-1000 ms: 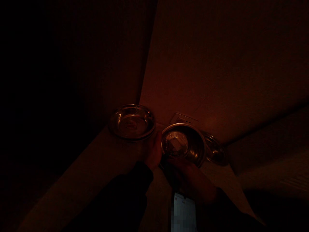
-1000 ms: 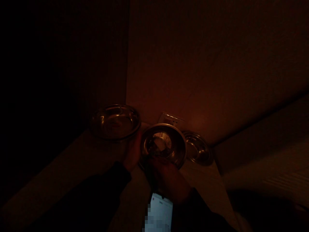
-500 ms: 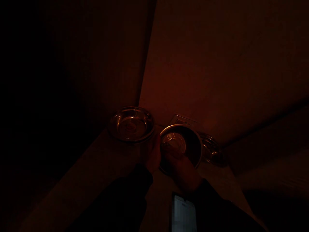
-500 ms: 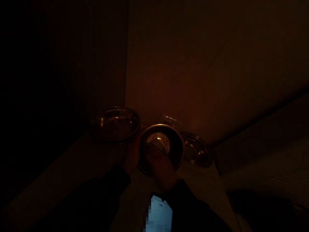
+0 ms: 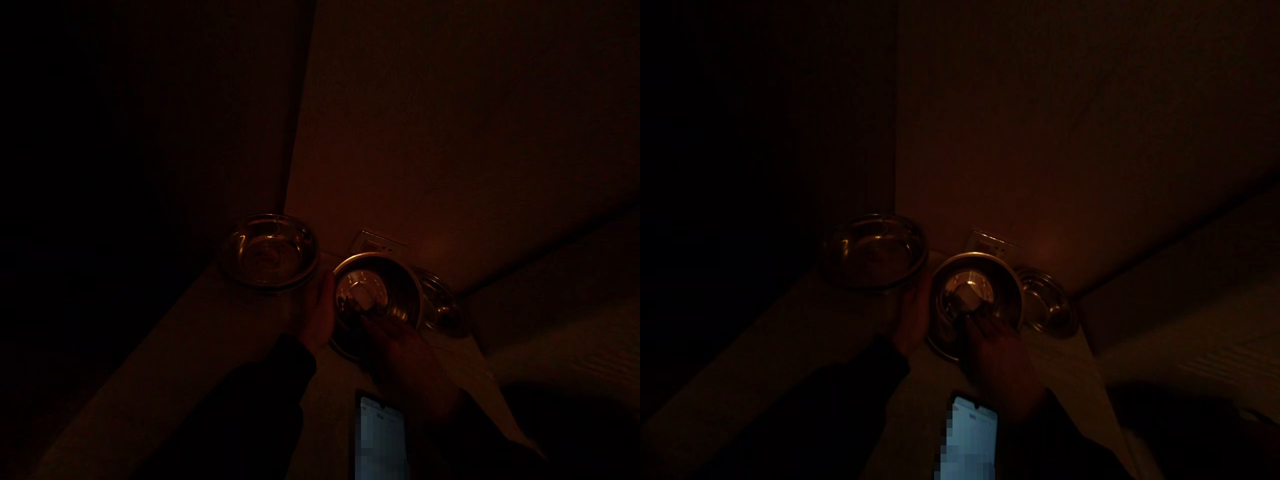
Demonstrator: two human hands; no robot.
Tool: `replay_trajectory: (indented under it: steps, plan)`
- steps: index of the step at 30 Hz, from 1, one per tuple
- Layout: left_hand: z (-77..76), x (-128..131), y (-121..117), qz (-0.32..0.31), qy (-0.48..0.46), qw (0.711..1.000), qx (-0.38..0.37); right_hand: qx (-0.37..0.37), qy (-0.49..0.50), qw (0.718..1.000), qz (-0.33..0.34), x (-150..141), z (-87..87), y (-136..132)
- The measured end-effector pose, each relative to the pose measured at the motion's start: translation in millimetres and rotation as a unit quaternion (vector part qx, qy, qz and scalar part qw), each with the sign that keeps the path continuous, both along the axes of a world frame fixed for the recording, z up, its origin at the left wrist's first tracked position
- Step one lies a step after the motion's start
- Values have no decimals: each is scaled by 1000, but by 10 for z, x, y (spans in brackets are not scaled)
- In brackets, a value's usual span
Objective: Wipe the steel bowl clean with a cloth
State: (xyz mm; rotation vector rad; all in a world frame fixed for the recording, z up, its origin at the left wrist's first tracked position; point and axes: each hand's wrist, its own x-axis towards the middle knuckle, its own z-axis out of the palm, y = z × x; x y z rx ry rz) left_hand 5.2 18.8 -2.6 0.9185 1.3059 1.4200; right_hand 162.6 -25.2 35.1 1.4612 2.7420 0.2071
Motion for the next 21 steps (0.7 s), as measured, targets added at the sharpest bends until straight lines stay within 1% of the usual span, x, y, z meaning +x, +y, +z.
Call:
replay_trajectory:
  steps: [4,7,10,14,16,19,21]
  plan:
    - [14,2,5,17,7,999,32,-7,-62,997,-38,-69,46,10]
    - [29,1,-14,-3,-4,1000,9,-11,-80,996,-43,-110,77,19]
    - [38,-5,-23,-17,11,1000,-4,-12,-83,996,-43,-133,88,25]
    - [50,-12,-15,18,27,999,13,-22,-82,995,-50,-149,99,24]
    - [66,-15,-20,20,27,999,8,-30,-84,995,-52,-153,109,21]
    - [86,-19,-35,-2,24,1000,8,-35,-84,995,-50,-159,128,19]
    - [81,-17,-36,-4,16,1000,15,-37,-81,995,-48,-165,140,20]
